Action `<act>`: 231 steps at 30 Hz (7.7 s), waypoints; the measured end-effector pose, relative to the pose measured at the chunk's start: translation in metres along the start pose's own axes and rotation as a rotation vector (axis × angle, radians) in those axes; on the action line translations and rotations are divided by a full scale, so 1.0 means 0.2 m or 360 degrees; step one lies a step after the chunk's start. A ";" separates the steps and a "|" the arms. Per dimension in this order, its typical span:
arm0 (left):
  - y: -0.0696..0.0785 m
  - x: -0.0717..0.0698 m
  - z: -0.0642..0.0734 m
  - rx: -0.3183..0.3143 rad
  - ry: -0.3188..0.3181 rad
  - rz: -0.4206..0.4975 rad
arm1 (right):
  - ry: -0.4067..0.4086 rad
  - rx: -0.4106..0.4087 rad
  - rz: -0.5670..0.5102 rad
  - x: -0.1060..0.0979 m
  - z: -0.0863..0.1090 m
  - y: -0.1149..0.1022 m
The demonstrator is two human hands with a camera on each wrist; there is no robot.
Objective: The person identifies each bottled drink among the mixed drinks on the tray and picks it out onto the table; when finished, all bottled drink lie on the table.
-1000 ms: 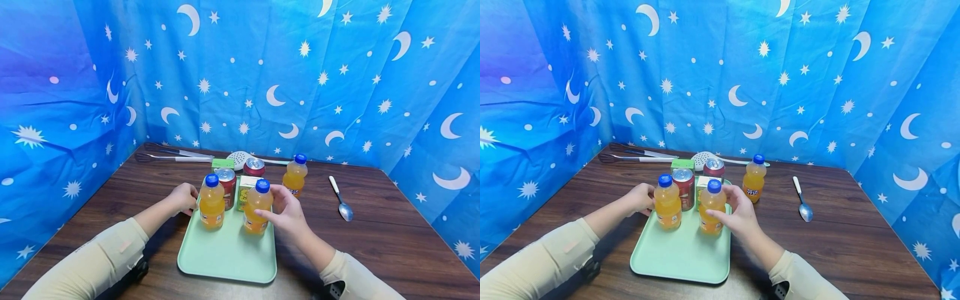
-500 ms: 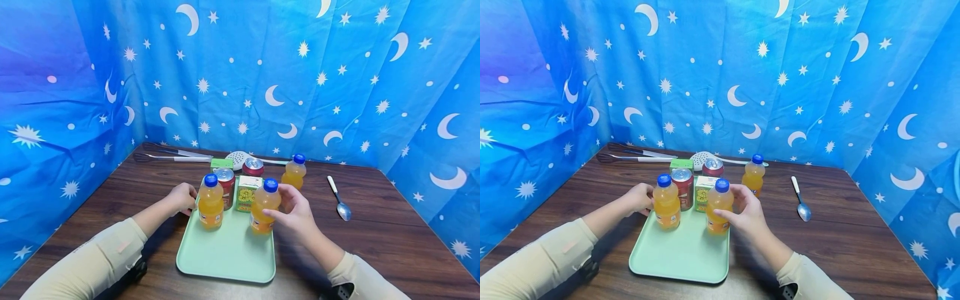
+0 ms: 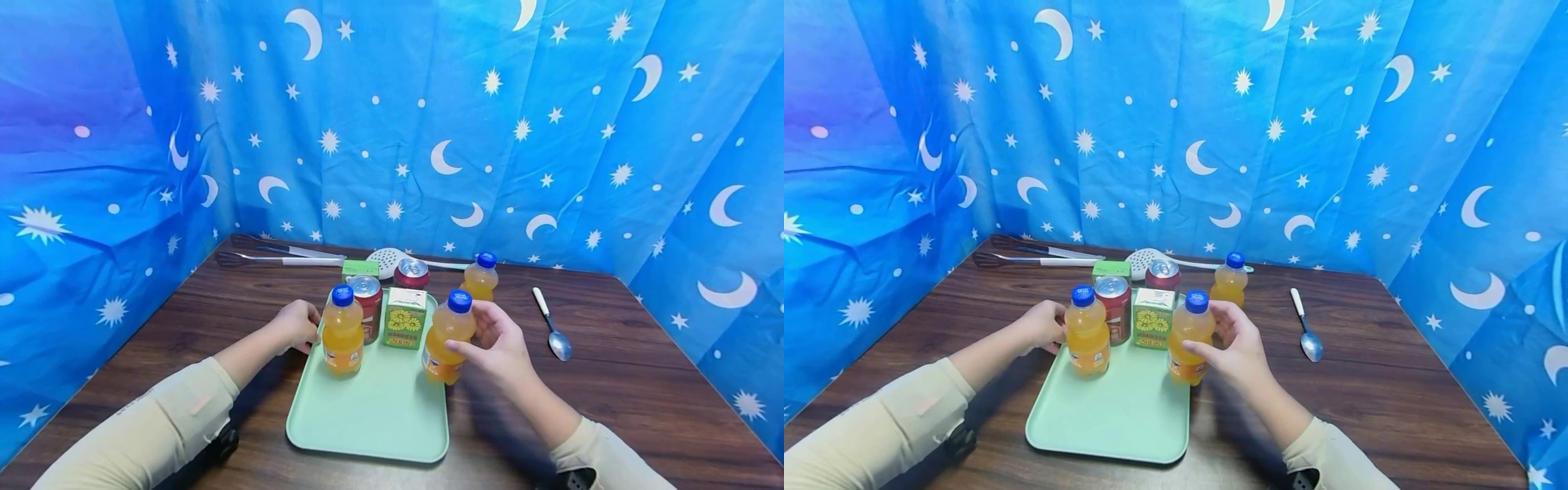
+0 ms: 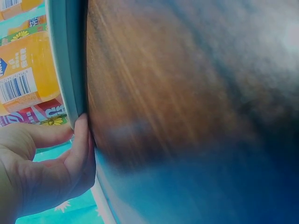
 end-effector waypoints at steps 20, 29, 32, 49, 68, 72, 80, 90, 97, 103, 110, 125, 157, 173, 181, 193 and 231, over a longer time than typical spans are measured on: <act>-0.01 0.00 -0.01 0.0006 0.0010 -0.0005 | 0.0080 -0.0009 -0.0065 -0.19 -0.02 0.06; -0.01 0.01 -0.01 0.0009 0.0015 0.0003 | 0.0107 0.0063 -0.0068 -0.25 -0.03 0.12; -0.01 0.01 -0.01 0.0004 0.0016 0.0003 | 0.0110 0.0082 -0.0085 -0.27 -0.03 0.14; 0.00 0.00 0.00 0.0013 0.0020 -0.0011 | 0.0098 0.0103 -0.0153 -0.32 -0.02 0.19; -0.01 0.00 0.00 -0.0020 0.0020 0.0019 | 0.0096 0.0084 -0.0212 -0.32 -0.03 0.18; -0.01 0.00 0.00 -0.0016 0.0020 0.0015 | 0.0075 0.0055 -0.0204 -0.32 -0.03 0.17; -0.01 0.00 0.00 -0.0005 0.0021 0.0009 | 0.0049 0.0012 -0.0095 -0.32 -0.02 0.17; -0.01 0.00 0.00 -0.0008 0.0015 0.0016 | -0.0006 -0.0103 -0.0032 -0.34 0.00 0.16; -0.01 0.00 -0.01 0.0008 0.0010 0.0025 | 0.0029 -0.0158 -0.0005 -0.39 0.02 0.14; -0.01 0.00 0.00 0.0002 0.0016 0.0022 | -0.0028 -0.0223 -0.0062 -0.42 0.04 0.11; -0.01 0.01 -0.01 0.0008 0.0016 -0.0004 | -0.0028 -0.0193 -0.0036 -0.47 0.09 0.07; -0.01 0.00 0.00 0.0004 0.0023 -0.0019 | -0.0125 -0.0336 -0.0319 -0.44 0.19 -0.01; -0.01 0.01 0.01 0.0006 0.0022 -0.0032 | -0.0230 -0.0359 -0.0269 -0.22 0.28 -0.16; 0.00 0.00 0.01 0.0026 0.0024 -0.0042 | -0.0301 -0.0297 -0.0328 -0.03 0.24 -0.16; -0.01 0.01 0.00 0.0018 0.0021 -0.0044 | -0.0328 -0.0262 -0.0319 0.03 0.23 -0.15; -0.01 0.00 -0.01 0.0028 0.0041 -0.0058 | -0.0338 -0.0184 -0.0269 0.12 0.19 -0.12; -0.01 0.00 -0.01 0.0028 0.0024 -0.0046 | -0.0419 0.0080 -0.0030 0.48 0.06 -0.04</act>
Point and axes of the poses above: each hand's wrist, its own z-axis away from the middle knuckle, its own x-axis out of the palm, y = z × x, the point moved 7 cm from there along -z, towards the middle knuckle, and after that the axes turned 11 degrees about y, right-handed, at the moved point
